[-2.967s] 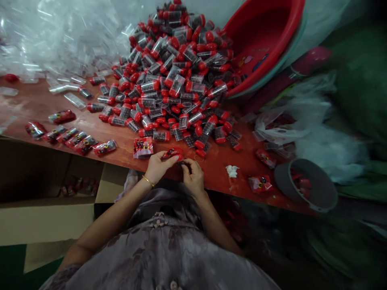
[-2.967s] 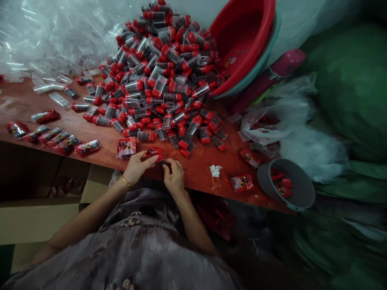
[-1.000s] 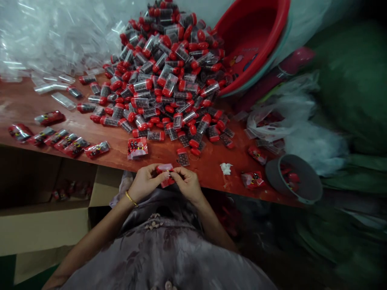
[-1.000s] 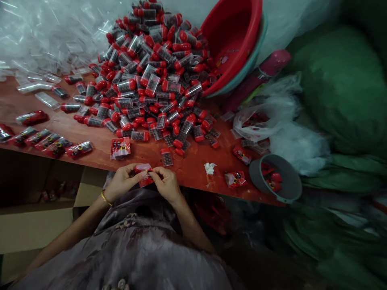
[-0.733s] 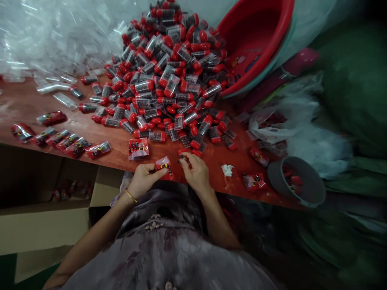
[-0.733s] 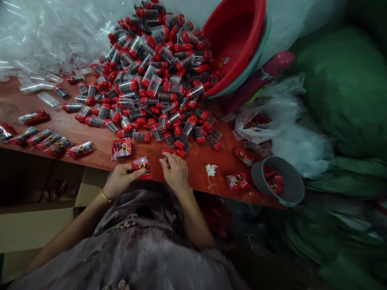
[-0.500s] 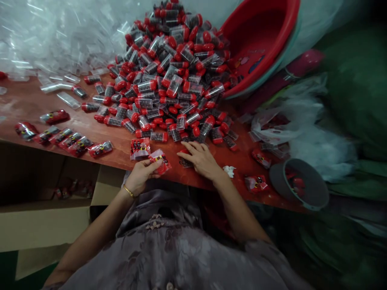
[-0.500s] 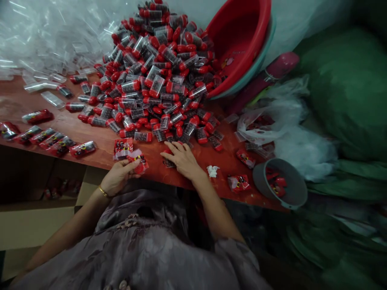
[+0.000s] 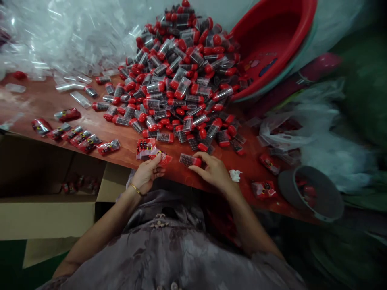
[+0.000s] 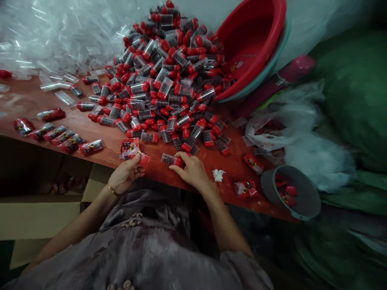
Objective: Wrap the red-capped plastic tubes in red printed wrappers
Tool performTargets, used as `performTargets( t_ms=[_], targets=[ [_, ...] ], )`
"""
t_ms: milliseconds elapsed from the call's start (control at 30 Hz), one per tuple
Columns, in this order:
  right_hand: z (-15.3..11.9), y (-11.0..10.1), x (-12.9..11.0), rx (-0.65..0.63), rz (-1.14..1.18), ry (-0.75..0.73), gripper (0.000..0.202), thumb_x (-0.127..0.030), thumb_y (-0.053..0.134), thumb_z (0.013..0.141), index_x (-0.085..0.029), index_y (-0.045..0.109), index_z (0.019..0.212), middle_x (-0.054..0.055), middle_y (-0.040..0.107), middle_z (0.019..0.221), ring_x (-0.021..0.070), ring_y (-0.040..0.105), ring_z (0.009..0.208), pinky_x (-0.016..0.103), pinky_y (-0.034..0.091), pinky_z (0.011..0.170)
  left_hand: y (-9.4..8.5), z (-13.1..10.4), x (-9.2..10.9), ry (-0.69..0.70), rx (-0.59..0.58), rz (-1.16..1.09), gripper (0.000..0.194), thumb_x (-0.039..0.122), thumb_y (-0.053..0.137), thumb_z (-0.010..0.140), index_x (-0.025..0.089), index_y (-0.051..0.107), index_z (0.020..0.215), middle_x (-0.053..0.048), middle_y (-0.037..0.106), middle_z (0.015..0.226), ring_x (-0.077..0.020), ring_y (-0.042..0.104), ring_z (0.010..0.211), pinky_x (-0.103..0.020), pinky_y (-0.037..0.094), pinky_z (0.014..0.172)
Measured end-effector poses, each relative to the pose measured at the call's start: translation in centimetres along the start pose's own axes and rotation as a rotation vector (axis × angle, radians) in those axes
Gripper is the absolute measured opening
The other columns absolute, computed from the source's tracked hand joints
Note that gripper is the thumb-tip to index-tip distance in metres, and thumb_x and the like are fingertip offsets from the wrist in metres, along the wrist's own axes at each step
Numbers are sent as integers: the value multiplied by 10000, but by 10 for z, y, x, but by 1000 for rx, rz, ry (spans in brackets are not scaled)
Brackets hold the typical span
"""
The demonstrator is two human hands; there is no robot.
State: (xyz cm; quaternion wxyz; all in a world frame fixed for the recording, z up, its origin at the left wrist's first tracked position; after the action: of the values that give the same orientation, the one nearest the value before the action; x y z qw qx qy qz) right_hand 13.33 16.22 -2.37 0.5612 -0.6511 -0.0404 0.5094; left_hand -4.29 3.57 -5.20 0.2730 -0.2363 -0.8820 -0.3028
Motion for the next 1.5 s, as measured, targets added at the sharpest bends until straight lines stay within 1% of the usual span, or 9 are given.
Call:
performTargets(
  t_ms=[67, 133, 267, 533, 700, 867, 1067, 1333, 1500],
  targets=[
    [-18, 9, -5, 148, 315, 192, 258, -417, 650, 758, -221, 549, 892, -28, 624, 682, 133, 570, 532, 261, 445, 526, 3, -2, -3, -36, -20, -18, 388, 459, 795, 581, 143, 575, 631, 14, 599, 535, -100, 583, 490, -213, 455, 502],
    [-33, 22, -14, 224, 585, 329, 280, -430, 643, 757, -222, 500, 880, -59, 591, 622, 101, 528, 431, 230, 426, 442, 8, -4, -5, -69, -47, -34, 374, 469, 777, 608, 147, 592, 651, 11, 614, 564, -100, 584, 504, -220, 462, 523],
    [-48, 41, -33, 317, 835, 434, 310, -437, 649, 752, -217, 467, 874, -57, 613, 616, 71, 505, 384, 196, 412, 402, 15, -8, -9, -78, -61, -27, 366, 467, 783, 602, 148, 616, 666, 4, 629, 590, -105, 585, 528, -229, 461, 548],
    [-49, 51, -40, 374, 780, 449, 291, -387, 675, 737, -212, 484, 871, -67, 582, 646, 55, 500, 388, 178, 416, 376, 17, -13, -13, -23, -52, -15, 439, 488, 821, 514, 146, 583, 650, 4, 629, 600, -119, 600, 558, -237, 460, 550],
    [-53, 59, -42, 327, 757, 455, 285, -389, 672, 733, -215, 487, 862, -75, 553, 619, 61, 492, 384, 183, 418, 367, 18, -12, -13, 7, -86, 4, 479, 515, 822, 480, 138, 610, 685, -7, 646, 625, -118, 597, 562, -239, 454, 558],
    [-53, 62, -42, 341, 691, 394, 262, -354, 679, 739, -213, 511, 882, -53, 561, 665, 70, 504, 459, 190, 433, 414, 15, -10, -12, 120, -6, 67, 504, 536, 822, 436, 123, 605, 622, -15, 645, 581, -115, 588, 524, -242, 455, 556],
    [-49, 64, -40, 300, 702, 321, 243, -335, 676, 757, -205, 557, 924, -52, 559, 689, 72, 514, 529, 194, 455, 493, 13, -8, -13, 204, 52, 33, 510, 518, 830, 423, 115, 652, 679, -37, 682, 614, -131, 613, 539, -244, 459, 562],
    [-46, 72, -38, 310, 739, 352, 285, -349, 689, 735, -205, 578, 954, -58, 567, 688, 59, 477, 488, 178, 429, 439, 17, -5, -22, 206, 1, -28, 446, 443, 850, 446, 120, 676, 699, -48, 710, 694, -136, 637, 611, -266, 482, 651],
    [-34, 75, -42, 312, 844, 411, 303, -362, 700, 713, -206, 558, 931, -68, 574, 665, 54, 463, 439, 162, 403, 367, 24, -3, -27, 166, -98, -53, 468, 400, 868, 425, 118, 700, 758, -47, 708, 715, -133, 628, 632, -258, 486, 650]
  ],
)
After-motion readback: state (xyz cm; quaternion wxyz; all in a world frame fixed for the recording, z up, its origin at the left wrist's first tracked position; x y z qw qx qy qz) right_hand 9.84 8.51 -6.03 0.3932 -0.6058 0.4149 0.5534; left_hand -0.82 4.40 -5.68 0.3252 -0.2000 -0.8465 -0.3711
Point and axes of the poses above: each hand's wrist, its own z-axis towards the middle knuckle, its own y-axis out of the palm, x = y × z, the point moved 4 cm from there along z, towards the middle knuckle
